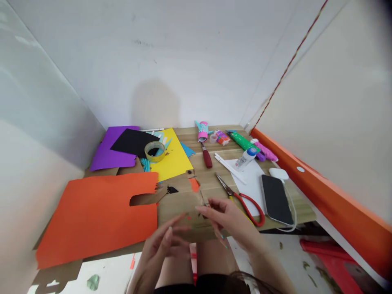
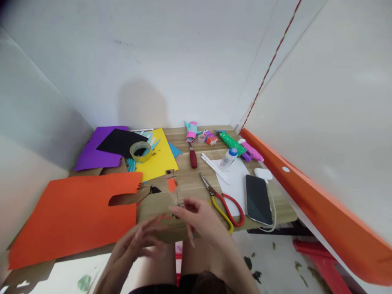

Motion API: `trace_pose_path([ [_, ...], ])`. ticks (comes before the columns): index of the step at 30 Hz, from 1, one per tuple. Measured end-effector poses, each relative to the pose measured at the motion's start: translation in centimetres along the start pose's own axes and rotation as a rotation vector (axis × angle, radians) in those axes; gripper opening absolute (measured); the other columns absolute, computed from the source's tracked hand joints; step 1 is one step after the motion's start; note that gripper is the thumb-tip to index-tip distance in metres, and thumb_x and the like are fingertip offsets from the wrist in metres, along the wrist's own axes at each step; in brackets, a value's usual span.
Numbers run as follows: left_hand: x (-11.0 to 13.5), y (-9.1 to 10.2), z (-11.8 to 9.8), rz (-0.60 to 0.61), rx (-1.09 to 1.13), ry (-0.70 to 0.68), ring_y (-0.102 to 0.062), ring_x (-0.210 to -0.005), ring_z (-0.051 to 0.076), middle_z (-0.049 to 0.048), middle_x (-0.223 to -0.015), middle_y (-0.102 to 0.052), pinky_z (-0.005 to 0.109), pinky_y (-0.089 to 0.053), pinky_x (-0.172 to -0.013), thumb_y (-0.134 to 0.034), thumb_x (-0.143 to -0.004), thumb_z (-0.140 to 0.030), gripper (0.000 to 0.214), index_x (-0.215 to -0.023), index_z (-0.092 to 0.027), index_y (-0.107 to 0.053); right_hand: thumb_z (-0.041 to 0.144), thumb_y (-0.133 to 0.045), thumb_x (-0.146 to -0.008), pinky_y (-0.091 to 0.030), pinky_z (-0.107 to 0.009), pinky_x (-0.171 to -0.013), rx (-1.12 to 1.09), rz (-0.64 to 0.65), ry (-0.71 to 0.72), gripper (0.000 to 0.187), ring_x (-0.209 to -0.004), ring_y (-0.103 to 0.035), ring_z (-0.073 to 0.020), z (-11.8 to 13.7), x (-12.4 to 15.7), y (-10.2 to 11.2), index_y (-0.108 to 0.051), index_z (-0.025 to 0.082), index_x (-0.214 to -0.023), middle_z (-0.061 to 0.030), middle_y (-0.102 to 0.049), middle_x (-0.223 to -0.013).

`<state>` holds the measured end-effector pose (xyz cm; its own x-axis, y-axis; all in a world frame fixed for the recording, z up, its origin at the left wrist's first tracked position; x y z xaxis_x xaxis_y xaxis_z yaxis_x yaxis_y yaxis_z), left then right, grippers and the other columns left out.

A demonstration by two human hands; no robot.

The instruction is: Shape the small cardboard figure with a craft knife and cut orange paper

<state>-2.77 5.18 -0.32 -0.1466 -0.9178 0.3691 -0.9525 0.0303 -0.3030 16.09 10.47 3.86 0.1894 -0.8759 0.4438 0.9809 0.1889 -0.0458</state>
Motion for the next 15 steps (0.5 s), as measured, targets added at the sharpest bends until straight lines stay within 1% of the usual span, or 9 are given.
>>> trace_pose_path([
  [1, -0.6, 0.0, -0.9, -0.016, 0.068, -0.054, -0.081, -0.101, 0.032, 0.0176, -0.128, -0.082, 0.039, -0.066, -0.083, -0.079, -0.087, -0.07, 0.063, -0.127, -0.022, -0.082, 0.055, -0.088, -0.077, -0.029, -0.022, -0.038, -0.074, 0.079, -0.015, 0.04, -0.038, -0.038, -0.0072, -0.1, 0.6, -1.5, -0.068, 0.021, -0.079, 0.012, -0.045, -0.047],
  [2, -1.1, -0.1, -1.6, -0.01, 0.134, -0.095, -0.078, -0.114, 0.035, 0.0174, -0.134, -0.08, 0.044, -0.064, -0.096, -0.085, -0.083, -0.067, 0.065, -0.13, -0.023, -0.081, 0.054, -0.09, -0.077, -0.027, -0.021, -0.038, -0.127, 0.161, -0.041, 0.04, -0.037, -0.036, -0.0059, -0.4, 1.0, -3.0, -0.072, 0.02, -0.086, 0.0118, -0.048, -0.05],
  [3, -1.6, -0.4, -2.1, 0.019, 0.186, -0.115, -0.076, -0.123, 0.037, 0.0163, -0.135, -0.079, 0.047, -0.061, -0.105, -0.088, -0.08, -0.067, 0.065, -0.129, -0.025, -0.082, 0.053, -0.091, -0.077, -0.026, -0.021, -0.038, -0.161, 0.236, -0.066, 0.041, -0.037, -0.036, -0.0048, -0.6, 1.4, -4.3, -0.075, 0.02, -0.094, 0.011, -0.053, -0.054],
  [5, -2.5, -1.3, -2.4, 0.124, 0.231, -0.11, -0.073, -0.128, 0.041, 0.0161, -0.129, -0.082, 0.053, -0.057, -0.111, -0.088, -0.077, -0.07, 0.064, -0.124, -0.026, -0.085, 0.05, -0.094, -0.077, -0.025, -0.02, -0.039, -0.187, 0.344, -0.101, 0.041, -0.039, -0.037, -0.0032, -1.1, 1.7, -6.5, -0.077, 0.019, -0.099, 0.0093, -0.059, -0.061],
  [8, -3.1, -1.5, -2.4, 0.209, 0.256, -0.108, -0.075, -0.123, 0.043, 0.018, -0.116, -0.085, 0.057, -0.058, -0.108, -0.091, -0.076, -0.066, 0.062, -0.12, -0.024, -0.086, 0.045, -0.098, -0.072, -0.026, -0.021, -0.042, -0.185, 0.385, -0.097, 0.039, -0.042, -0.04, -0.0033, -1.7, 0.9, -8.2, -0.078, 0.018, -0.091, 0.0085, -0.061, -0.064],
  [10, -3.2, -1.0, -2.4, 0.22, 0.265, -0.109, -0.078, -0.116, 0.042, 0.0178, -0.109, -0.086, 0.057, -0.059, -0.107, -0.093, -0.075, -0.061, 0.06, -0.12, -0.021, -0.086, 0.042, -0.101, -0.067, -0.028, -0.021, -0.043, -0.186, 0.391, -0.093, 0.041, -0.045, -0.04, -0.0035, -2.0, 0.4, -8.9, -0.078, 0.017, -0.091, 0.0077, -0.064, -0.067],
  [12, -3.3, -0.4, -2.3, 0.214, 0.267, -0.101, -0.08, -0.111, 0.04, 0.0168, -0.104, -0.086, 0.056, -0.059, -0.107, -0.095, -0.076, -0.056, 0.058, -0.12, -0.019, -0.085, 0.043, -0.101, -0.065, -0.028, -0.021, -0.043, -0.163, 0.389, -0.104, 0.042, -0.045, -0.039, -0.004, -2.3, 0.2, -9.0, -0.079, 0.018, -0.092, 0.0073, -0.066, -0.068],
  [14, -3.5, 0.4, -2.2, 0.188, 0.278, -0.097, -0.081, -0.11, 0.038, 0.0158, -0.103, -0.087, 0.054, -0.059, -0.108, -0.094, -0.079, -0.051, 0.054, -0.122, -0.019, -0.085, 0.048, -0.098, -0.065, -0.029, -0.022, -0.043, -0.074, 0.369, -0.106, 0.041, -0.044, -0.04, -0.0057, -2.2, -0.1, -7.8, -0.08, 0.019, -0.087, 0.0071, -0.065, -0.065],
  [15, -3.6, 0.9, -2.2, 0.175, 0.286, -0.098, -0.08, -0.11, 0.037, 0.0156, -0.104, -0.087, 0.053, -0.059, -0.107, -0.094, -0.08, -0.05, 0.053, -0.122, -0.02, -0.085, 0.052, -0.096, -0.068, -0.03, -0.023, -0.043, 0.002, 0.334, -0.091, 0.04, -0.044, -0.042, -0.0071, -1.8, -0.5, -6.5, -0.08, 0.019, -0.084, 0.0065, -0.064, -0.062],
])
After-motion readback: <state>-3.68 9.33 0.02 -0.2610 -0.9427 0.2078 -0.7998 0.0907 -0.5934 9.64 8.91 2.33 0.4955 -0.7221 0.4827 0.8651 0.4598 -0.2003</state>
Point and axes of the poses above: each hand's wrist, its own x-axis away from the middle knuckle, its own y-axis out of the back of the hand, z = x × y, the point moved 10 cm from there along -x, towards the middle knuckle
